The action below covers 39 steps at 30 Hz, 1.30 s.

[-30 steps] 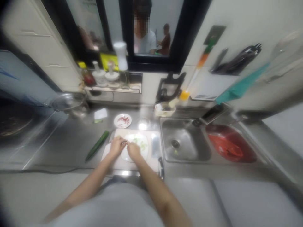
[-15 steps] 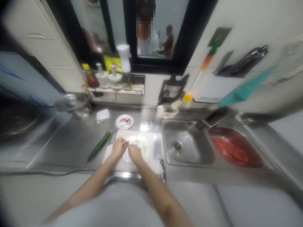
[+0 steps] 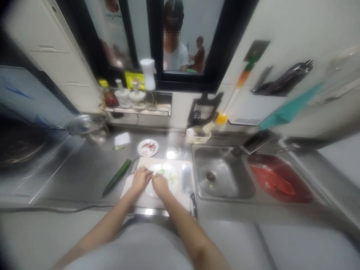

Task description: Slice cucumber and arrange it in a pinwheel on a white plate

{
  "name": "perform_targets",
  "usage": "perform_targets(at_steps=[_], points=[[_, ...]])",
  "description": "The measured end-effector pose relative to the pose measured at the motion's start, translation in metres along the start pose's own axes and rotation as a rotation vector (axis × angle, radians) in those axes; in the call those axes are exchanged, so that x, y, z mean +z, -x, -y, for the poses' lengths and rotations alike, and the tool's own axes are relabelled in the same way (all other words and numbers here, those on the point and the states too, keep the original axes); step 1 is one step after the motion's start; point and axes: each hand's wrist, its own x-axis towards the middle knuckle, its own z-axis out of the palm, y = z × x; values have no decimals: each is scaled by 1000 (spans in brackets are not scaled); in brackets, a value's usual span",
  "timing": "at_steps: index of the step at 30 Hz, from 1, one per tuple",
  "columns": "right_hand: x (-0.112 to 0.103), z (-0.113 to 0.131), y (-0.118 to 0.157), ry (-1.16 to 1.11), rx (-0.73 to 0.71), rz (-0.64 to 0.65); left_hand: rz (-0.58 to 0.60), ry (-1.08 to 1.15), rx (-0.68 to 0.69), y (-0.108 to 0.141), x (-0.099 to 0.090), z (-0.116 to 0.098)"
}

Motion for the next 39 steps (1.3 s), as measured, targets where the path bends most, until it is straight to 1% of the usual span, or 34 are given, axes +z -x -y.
perform_targets(at_steps=[3, 9, 11, 14, 16, 20, 24, 32, 36, 39], points=[[-2, 0, -1, 12, -16, 0, 4, -5, -4, 0, 0, 0], [-6, -1, -2, 30, -52, 7, -28, 44, -11, -1, 4, 2], [-8, -1, -2, 36, -49, 17, -78, 64, -70, -1, 5, 5], [-9, -2, -3, 30, -50, 26, -194, 40, -242, -3, 5, 14], [-9, -3, -4, 23, -50, 27, -225, 10, -327, -6, 4, 21], [-9, -4, -5, 25, -54, 20, -169, -44, -400, -12, -1, 31], [-11, -3, -5, 34, -62, 23, -123, -97, -417, -15, -2, 33], [-16, -1, -6, -5, -24, 39, -151, -85, -409, -18, 1, 36], [-20, 0, -7, -31, 1, 35, -167, -27, -416, -22, 0, 36], [-22, -1, -6, -53, 2, 6, -163, 44, -426, -25, 0, 36]])
